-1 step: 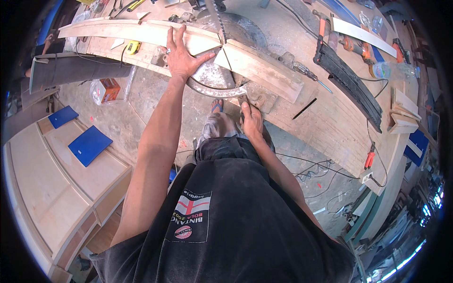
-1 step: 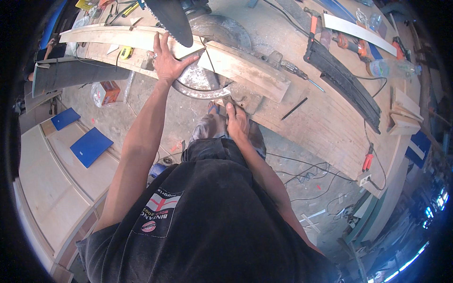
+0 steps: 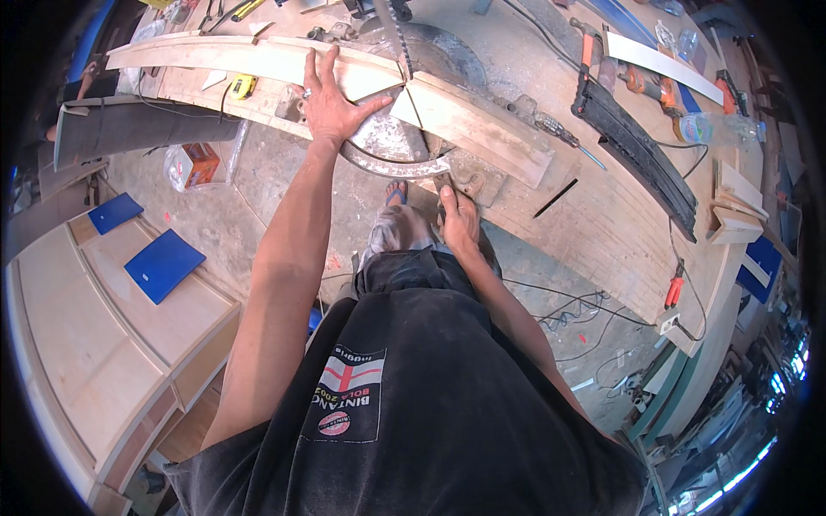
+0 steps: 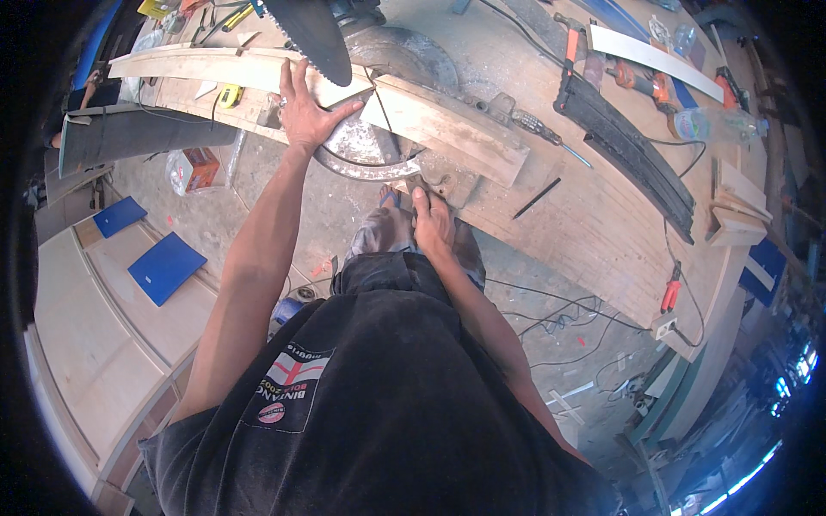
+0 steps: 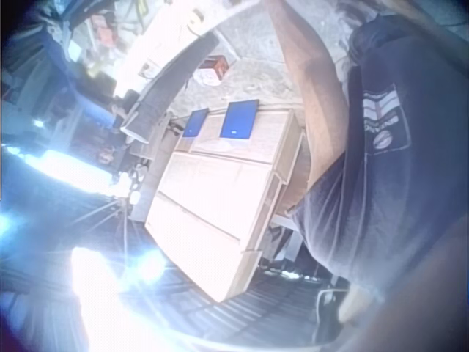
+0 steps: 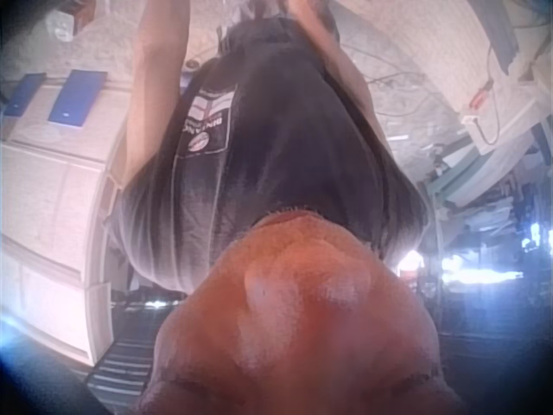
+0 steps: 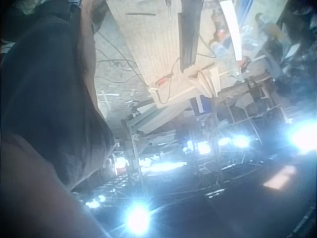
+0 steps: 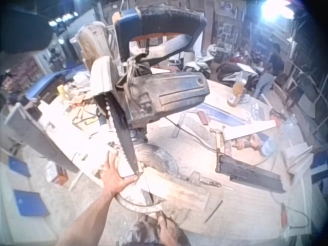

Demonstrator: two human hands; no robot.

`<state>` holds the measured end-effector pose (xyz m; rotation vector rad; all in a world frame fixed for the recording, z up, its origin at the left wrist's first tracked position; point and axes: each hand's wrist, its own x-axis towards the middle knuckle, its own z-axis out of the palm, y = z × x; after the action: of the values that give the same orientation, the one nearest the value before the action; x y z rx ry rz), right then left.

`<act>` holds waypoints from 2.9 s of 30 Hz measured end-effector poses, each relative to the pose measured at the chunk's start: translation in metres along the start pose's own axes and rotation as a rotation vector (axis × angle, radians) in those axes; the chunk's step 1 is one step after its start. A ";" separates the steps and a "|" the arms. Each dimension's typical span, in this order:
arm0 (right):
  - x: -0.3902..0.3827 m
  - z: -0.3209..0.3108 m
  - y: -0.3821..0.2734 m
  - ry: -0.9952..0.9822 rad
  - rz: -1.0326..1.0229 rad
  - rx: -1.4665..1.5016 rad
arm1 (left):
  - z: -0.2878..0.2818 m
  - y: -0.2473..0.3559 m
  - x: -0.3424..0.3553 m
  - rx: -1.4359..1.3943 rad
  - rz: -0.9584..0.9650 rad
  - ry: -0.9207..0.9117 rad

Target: The person uses a miter saw to cut a long piece of light-colored wood and a black plastic strip. They position the materials on the saw table, lower the blade to cut, and then remove the cut pieces.

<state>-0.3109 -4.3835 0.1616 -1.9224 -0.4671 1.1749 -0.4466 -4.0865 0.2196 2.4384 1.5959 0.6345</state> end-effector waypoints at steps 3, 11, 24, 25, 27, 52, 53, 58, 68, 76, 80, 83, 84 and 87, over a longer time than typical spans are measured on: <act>-0.001 -0.001 -0.006 -0.010 0.027 0.033 | -0.002 0.002 0.001 -0.063 -0.047 -0.039; 0.007 -0.006 -0.012 -0.048 -0.026 -0.014 | -0.005 0.005 0.006 -0.036 -0.017 -0.036; -0.049 -0.035 0.020 0.046 -0.186 -0.278 | -0.009 0.009 0.003 -0.064 0.000 -0.025; -0.046 -0.033 0.027 0.057 -0.220 -0.234 | -0.010 0.009 0.003 -0.051 0.023 -0.009; -0.041 -0.031 0.040 0.077 -0.284 -0.151 | -0.012 0.010 0.002 -0.118 -0.026 -0.062; -0.042 -0.052 -0.024 -0.134 -0.026 -0.247 | -0.012 0.010 0.000 -0.064 0.020 -0.010; -0.051 -0.040 -0.028 -0.003 -0.091 -0.481 | -0.012 0.010 0.000 -0.058 0.015 -0.024; -0.028 -0.033 -0.023 0.030 -0.042 -0.616 | -0.012 0.011 0.000 -0.045 0.016 -0.007; -0.042 -0.016 -0.019 0.234 -0.164 -0.776 | -0.014 0.014 0.001 -0.055 0.000 -0.025; -0.005 -0.049 -0.007 -0.403 0.122 0.009 | -0.013 0.014 0.001 -0.191 -0.055 -0.060; -0.029 -0.039 -0.015 -0.023 -0.206 -0.457 | -0.018 0.015 0.002 -0.106 -0.011 -0.032; -0.043 -0.026 -0.018 0.056 -0.003 -0.680 | -0.018 0.017 0.001 -0.138 -0.010 -0.021; -0.042 -0.025 -0.016 0.039 0.034 -0.684 | -0.017 0.017 0.000 -0.122 -0.024 -0.039; -0.025 -0.027 0.000 0.024 -0.063 -0.646 | -0.016 0.014 0.001 -0.098 0.022 0.014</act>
<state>-0.3003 -4.4118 0.1817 -2.4325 -0.9775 1.0312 -0.4413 -4.0936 0.2396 2.3895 1.5069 0.7167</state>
